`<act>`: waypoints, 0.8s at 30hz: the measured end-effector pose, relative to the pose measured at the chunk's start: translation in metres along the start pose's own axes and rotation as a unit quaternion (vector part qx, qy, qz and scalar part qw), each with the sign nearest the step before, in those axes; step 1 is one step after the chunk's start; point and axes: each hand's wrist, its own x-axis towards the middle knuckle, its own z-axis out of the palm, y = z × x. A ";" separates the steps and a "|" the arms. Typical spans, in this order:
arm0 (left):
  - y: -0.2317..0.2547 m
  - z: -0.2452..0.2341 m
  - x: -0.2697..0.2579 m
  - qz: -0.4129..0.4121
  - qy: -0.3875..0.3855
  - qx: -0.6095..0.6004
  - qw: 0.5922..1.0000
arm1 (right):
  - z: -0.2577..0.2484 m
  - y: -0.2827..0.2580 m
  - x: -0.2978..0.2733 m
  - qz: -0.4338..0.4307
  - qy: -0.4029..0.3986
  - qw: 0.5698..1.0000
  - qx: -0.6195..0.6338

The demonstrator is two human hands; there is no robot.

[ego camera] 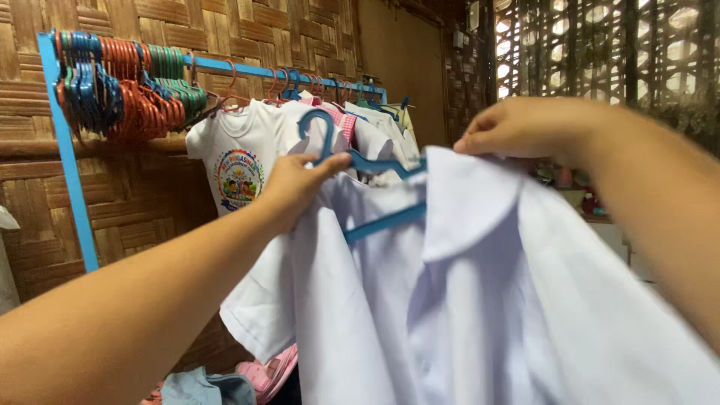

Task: The person picks up several shirts and t-shirts from a pile, places each on a hanger, and hangs them on a blue metal clothing rack. The person buttons a white shirt and adjusts the collar of a pink-collared t-shirt before hanging them.

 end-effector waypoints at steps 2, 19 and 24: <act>-0.001 -0.004 0.002 0.008 0.012 -0.014 1.000 | -0.010 0.012 -0.015 -0.024 -0.065 0.997 -0.025; 0.034 0.033 0.001 0.109 0.018 0.151 0.982 | 0.021 0.015 0.025 -0.132 -0.043 0.982 0.125; 0.021 0.022 0.006 0.027 0.061 0.126 0.990 | 0.037 0.012 0.034 -0.256 0.007 0.965 0.055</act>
